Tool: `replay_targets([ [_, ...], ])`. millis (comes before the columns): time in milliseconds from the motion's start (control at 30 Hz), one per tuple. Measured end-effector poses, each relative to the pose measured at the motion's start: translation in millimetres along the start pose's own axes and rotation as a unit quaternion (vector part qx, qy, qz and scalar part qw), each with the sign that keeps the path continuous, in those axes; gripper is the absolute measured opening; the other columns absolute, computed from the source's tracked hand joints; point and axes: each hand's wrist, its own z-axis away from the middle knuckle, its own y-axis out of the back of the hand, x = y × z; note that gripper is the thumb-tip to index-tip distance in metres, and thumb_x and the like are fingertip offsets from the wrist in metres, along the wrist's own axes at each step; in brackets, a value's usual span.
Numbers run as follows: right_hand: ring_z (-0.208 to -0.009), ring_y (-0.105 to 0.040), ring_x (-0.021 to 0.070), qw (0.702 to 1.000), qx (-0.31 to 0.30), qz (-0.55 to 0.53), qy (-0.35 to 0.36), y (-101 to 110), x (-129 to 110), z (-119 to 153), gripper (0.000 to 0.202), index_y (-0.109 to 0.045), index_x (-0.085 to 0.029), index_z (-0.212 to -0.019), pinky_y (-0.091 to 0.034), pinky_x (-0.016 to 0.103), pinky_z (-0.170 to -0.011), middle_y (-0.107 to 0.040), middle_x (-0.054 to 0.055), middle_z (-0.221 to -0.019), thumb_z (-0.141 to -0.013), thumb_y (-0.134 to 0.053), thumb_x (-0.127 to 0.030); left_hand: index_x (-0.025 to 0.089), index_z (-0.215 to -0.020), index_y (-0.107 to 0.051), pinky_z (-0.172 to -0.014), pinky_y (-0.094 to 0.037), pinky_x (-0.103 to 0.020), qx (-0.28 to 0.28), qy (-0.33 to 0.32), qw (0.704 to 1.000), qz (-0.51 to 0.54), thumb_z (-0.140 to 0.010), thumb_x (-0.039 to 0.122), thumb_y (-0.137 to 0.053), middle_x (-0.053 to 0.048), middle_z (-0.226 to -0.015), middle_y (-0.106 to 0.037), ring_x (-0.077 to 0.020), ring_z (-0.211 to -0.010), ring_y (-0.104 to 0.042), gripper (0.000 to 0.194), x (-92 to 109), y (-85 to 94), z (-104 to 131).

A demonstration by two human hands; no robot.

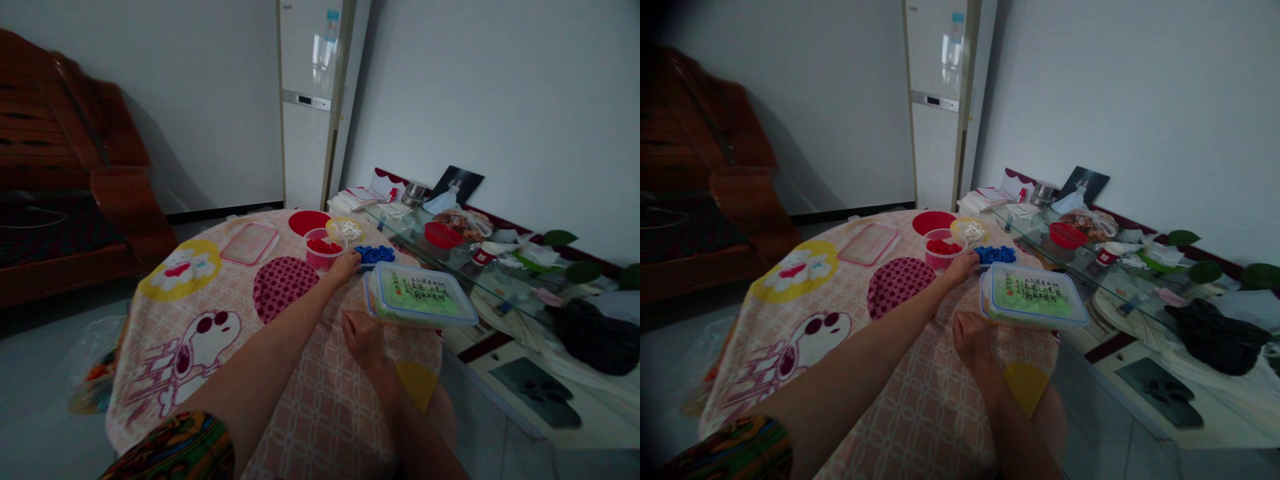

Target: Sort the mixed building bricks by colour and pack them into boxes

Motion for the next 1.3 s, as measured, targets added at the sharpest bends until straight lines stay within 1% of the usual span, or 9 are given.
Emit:
replay_targets([
  [167,-0.077,-0.068,0.0209,1.0,-0.005,0.023,-0.003,-13,5,2,0.026,-0.072,-0.02,-0.086,-0.048,0.03,-0.077,-0.073,0.009,-0.08,-0.094,-0.047,-0.017,0.013,-0.097,-0.068,-0.098,-0.049,-0.038,-0.011,-0.024,1.0,0.0,-0.089,0.02,-0.062,-0.014,-0.116,-0.065,-0.0262,-0.103,-0.062,0.012,-9,18.8,21],
  [367,-0.076,-0.064,0.0183,0.998,0.015,0.064,0.001,-21,4,2,0.025,-0.068,-0.021,-0.079,-0.044,0.028,-0.074,-0.071,0.006,-0.076,-0.095,-0.048,-0.017,0.014,-0.093,-0.069,-0.098,-0.049,-0.038,-0.013,0.0,1.0,-0.016,-0.085,0.018,-0.064,-0.013,-0.113,-0.065,-0.0262,-0.103,-0.063,0.01,-8,42.5,46],
  [467,-0.075,-0.062,0.0188,0.997,0.014,0.078,0.004,-22,2,1,0.025,-0.067,-0.021,-0.078,-0.042,0.028,-0.073,-0.07,0.006,-0.076,-0.094,-0.048,-0.016,0.014,-0.093,-0.068,-0.095,-0.05,-0.037,-0.005,0.014,0.999,-0.034,-0.088,0.019,-0.063,-0.014,-0.111,-0.065,-0.0261,-0.102,-0.063,0.008,-7,50.8,65],
  [667,-0.078,-0.062,0.0197,0.997,-0.011,0.078,-0.002,-21,1,-2,0.018,-0.067,-0.019,-0.08,-0.041,0.029,-0.075,-0.071,0.007,-0.079,-0.09,-0.054,-0.012,0.017,-0.092,-0.065,-0.087,-0.052,-0.032,0.026,0.029,0.997,-0.063,-0.093,0.019,-0.057,-0.011,-0.108,-0.064,-0.0222,-0.097,-0.063,0.009,-12,56.9,112],
  [800,-0.08,-0.061,0.0192,0.997,-0.006,0.073,-0.005,-24,3,-2,0.018,-0.067,-0.02,-0.082,-0.04,0.029,-0.077,-0.07,0.006,-0.08,-0.089,-0.054,-0.01,0.018,-0.086,-0.062,-0.085,-0.052,-0.033,0.078,0.015,0.996,-0.048,-0.092,0.018,-0.054,-0.009,-0.1,-0.063,-0.0216,-0.093,-0.062,0.01,-20,55.6,139],
  [933,-0.078,-0.06,0.0192,0.997,0.008,0.077,0.003,-26,4,-2,0.019,-0.067,-0.02,-0.08,-0.04,0.029,-0.075,-0.07,0.006,-0.079,-0.087,-0.053,-0.009,0.019,-0.084,-0.059,-0.087,-0.054,-0.036,0.139,-0.001,0.99,-0.013,-0.091,0.018,-0.051,-0.01,-0.098,-0.064,-0.0225,-0.092,-0.063,0.011,-30,54.8,161],
  [1067,-0.074,-0.06,0.0188,0.998,0.04,0.054,0.014,-24,5,0,0.023,-0.068,-0.02,-0.08,-0.04,0.029,-0.073,-0.07,0.005,-0.076,-0.089,-0.05,-0.011,0.02,-0.083,-0.059,-0.097,-0.054,-0.039,0.173,0.003,0.985,0.024,-0.08,0.011,-0.053,-0.011,-0.107,-0.068,-0.024,-0.105,-0.066,0.01,-38,59.3,183],
  [1200,-0.071,-0.061,0.0166,0.995,0.098,0.029,0.0,-19,8,6,0.027,-0.069,-0.019,-0.084,-0.039,0.028,-0.071,-0.071,0.006,-0.077,-0.098,-0.046,-0.022,0.02,-0.082,-0.058,-0.102,-0.053,-0.04,0.186,0.006,0.981,0.049,-0.072,0.01,-0.053,-0.013,-0.119,-0.069,-0.0257,-0.115,-0.066,0.014,-37,68.5,205],
  [1300,-0.064,-0.058,0.0149,0.989,0.132,0.056,-0.037,-16,10,10,0.036,-0.066,-0.019,-0.078,-0.036,0.027,-0.066,-0.069,0.004,-0.071,-0.104,-0.044,-0.032,0.02,-0.079,-0.057,-0.104,-0.051,-0.042,0.187,0.016,0.98,0.067,-0.071,0.013,-0.052,-0.013,-0.12,-0.07,-0.0265,-0.115,-0.066,0.011,-34,75.6,218],
])
